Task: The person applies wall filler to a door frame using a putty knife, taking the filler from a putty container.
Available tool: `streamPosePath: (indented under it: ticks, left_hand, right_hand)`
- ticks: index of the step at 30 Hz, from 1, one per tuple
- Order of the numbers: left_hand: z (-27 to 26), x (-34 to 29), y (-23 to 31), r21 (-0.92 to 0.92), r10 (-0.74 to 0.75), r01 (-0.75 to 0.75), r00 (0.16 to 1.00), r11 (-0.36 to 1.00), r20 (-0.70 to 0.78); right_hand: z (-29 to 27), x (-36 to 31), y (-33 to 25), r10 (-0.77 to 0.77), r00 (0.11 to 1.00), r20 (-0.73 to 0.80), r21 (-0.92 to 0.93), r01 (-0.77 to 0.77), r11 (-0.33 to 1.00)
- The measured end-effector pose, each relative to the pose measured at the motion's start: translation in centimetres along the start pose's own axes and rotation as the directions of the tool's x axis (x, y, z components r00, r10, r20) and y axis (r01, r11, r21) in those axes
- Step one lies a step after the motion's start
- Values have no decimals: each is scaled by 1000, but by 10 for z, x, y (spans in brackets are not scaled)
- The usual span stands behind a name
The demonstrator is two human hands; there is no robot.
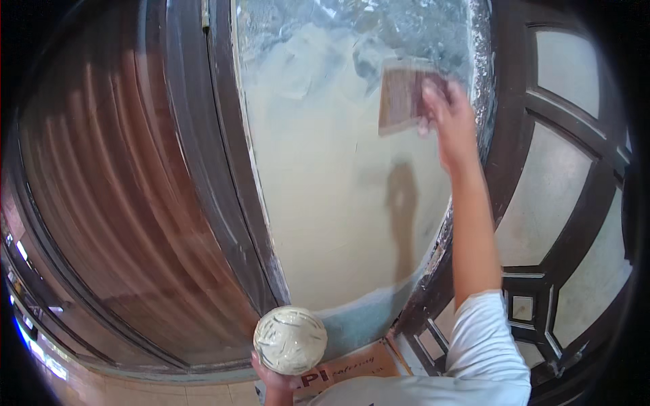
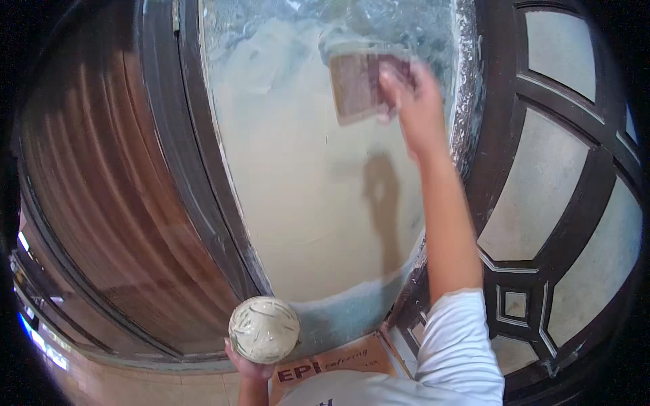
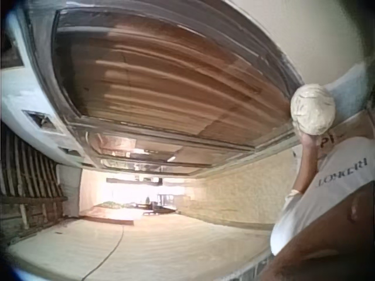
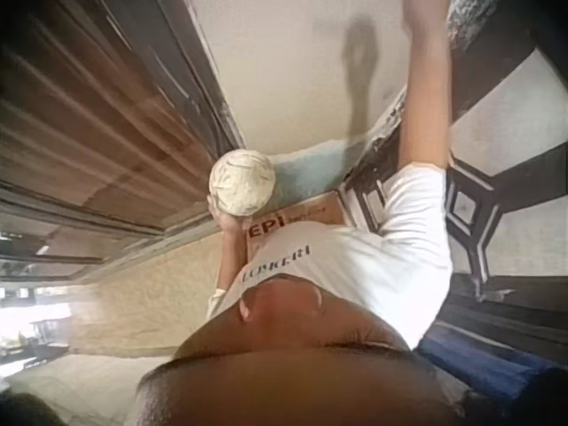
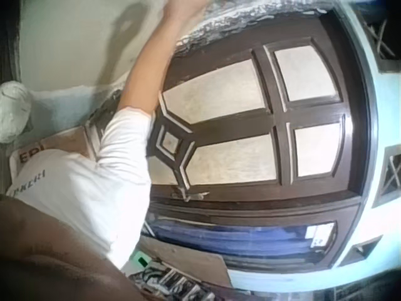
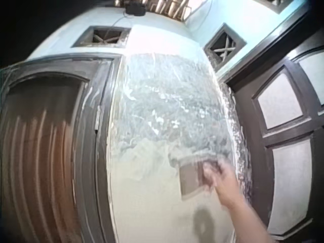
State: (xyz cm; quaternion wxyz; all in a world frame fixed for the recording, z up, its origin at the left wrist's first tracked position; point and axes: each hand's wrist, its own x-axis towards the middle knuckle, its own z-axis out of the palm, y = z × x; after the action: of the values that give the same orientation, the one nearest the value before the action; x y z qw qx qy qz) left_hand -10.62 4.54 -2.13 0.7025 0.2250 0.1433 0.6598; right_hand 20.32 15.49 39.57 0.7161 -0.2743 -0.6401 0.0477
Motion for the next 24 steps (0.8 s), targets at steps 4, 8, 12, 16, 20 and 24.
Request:
streamPosePath:
  ticks: [4,8,12,16,20,24]
  left_hand:
    - [17,26,-6,-42,-50,49,999,998,-1]
    - [64,47,-16,21,-178,177,984,984,21]
    - [101,58,-43,-52,-174,177,983,983,55]
    - [150,63,-77,-19,-107,110,986,994,128]
    - [175,66,-113,31,-81,78,993,996,90]
    - [188,68,-154,92,-58,52,996,994,64]
  right_hand:
    - [-21,-194,71,372,920,125,19,-377,926]
    - [-40,-261,89,484,872,71,-19,-484,875]
    - [-67,-245,65,309,929,205,-453,-189,871]
    - [-98,-234,53,134,919,370,-546,99,832]
    - [-134,-223,50,129,870,476,-571,194,797]
    - [-165,-218,61,158,834,528,-611,244,753]
